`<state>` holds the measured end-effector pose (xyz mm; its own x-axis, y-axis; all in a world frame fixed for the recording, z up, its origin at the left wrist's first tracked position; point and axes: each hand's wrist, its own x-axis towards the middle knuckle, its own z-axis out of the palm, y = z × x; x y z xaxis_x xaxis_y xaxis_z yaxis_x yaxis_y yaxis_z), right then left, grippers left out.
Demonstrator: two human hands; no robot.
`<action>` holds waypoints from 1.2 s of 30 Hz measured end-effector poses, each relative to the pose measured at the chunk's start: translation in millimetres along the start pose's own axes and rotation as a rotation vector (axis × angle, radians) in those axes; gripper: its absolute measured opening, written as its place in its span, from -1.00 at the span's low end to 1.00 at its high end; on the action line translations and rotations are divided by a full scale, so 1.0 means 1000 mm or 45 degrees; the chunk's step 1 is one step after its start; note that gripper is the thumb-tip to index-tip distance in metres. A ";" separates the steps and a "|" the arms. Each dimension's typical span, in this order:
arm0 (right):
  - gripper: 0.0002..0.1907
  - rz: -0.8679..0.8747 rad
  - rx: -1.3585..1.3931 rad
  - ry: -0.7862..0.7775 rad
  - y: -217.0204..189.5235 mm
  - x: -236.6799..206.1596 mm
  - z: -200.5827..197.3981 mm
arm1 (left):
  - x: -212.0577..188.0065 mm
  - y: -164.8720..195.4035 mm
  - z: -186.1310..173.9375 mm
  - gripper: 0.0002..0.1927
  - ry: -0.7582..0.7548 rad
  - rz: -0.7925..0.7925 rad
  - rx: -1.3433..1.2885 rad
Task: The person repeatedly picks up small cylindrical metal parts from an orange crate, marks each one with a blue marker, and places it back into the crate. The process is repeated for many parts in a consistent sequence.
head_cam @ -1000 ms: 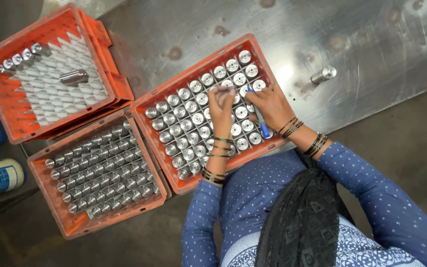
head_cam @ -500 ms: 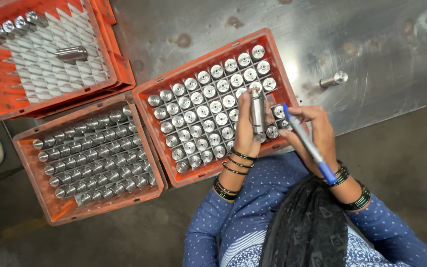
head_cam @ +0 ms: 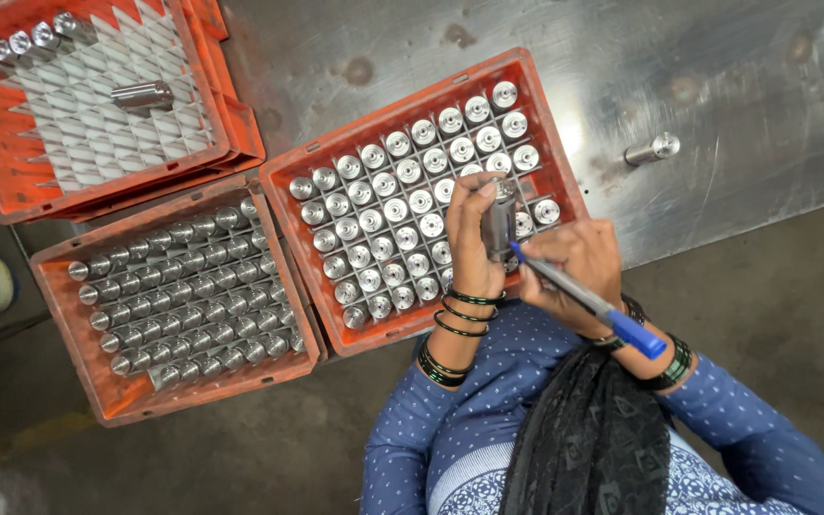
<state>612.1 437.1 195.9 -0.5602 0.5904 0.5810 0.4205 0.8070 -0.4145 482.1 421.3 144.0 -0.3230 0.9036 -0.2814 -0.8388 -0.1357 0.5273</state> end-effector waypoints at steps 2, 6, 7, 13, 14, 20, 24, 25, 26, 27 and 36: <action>-0.71 -0.009 0.020 0.002 0.005 -0.001 0.001 | 0.002 -0.001 0.001 -0.76 0.037 -0.024 -0.028; -0.72 0.044 0.018 0.055 0.010 0.000 0.000 | 0.001 -0.005 0.002 -0.69 -0.043 -0.036 -0.088; -0.71 0.056 0.011 0.041 0.011 0.000 -0.001 | 0.001 -0.005 0.002 -0.69 -0.071 -0.026 -0.101; -0.72 -0.005 0.038 -0.001 0.007 0.002 -0.008 | 0.008 -0.008 0.001 -0.71 -0.026 0.004 0.058; -0.72 0.022 0.031 0.017 0.009 0.003 -0.009 | 0.009 -0.010 0.002 -0.68 -0.021 -0.006 0.040; -0.75 0.100 0.030 0.010 0.017 -0.008 -0.007 | 0.016 -0.017 0.005 -0.71 0.021 -0.046 -0.086; -0.76 0.425 0.236 0.110 0.025 -0.018 -0.012 | 0.030 -0.027 0.011 -0.72 -0.064 0.152 0.321; -0.76 0.563 0.311 0.161 0.030 -0.018 -0.015 | 0.034 -0.029 0.013 -0.68 -0.099 0.249 0.545; -0.75 0.532 0.319 0.218 0.036 -0.017 -0.018 | 0.037 -0.031 0.015 -0.63 -0.138 0.345 0.767; -0.75 0.497 0.324 0.276 0.044 -0.014 -0.022 | 0.040 -0.031 0.016 -0.60 -0.221 0.394 0.937; -0.76 0.394 0.108 0.093 0.054 -0.008 -0.015 | 0.055 -0.001 -0.003 -0.51 -0.497 0.449 1.947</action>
<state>650.4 475.6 179.6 -0.3613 0.8078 0.4657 0.5004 0.5894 -0.6342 463.9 470.2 125.4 -0.0691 0.9921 0.1050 0.5250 -0.0533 0.8494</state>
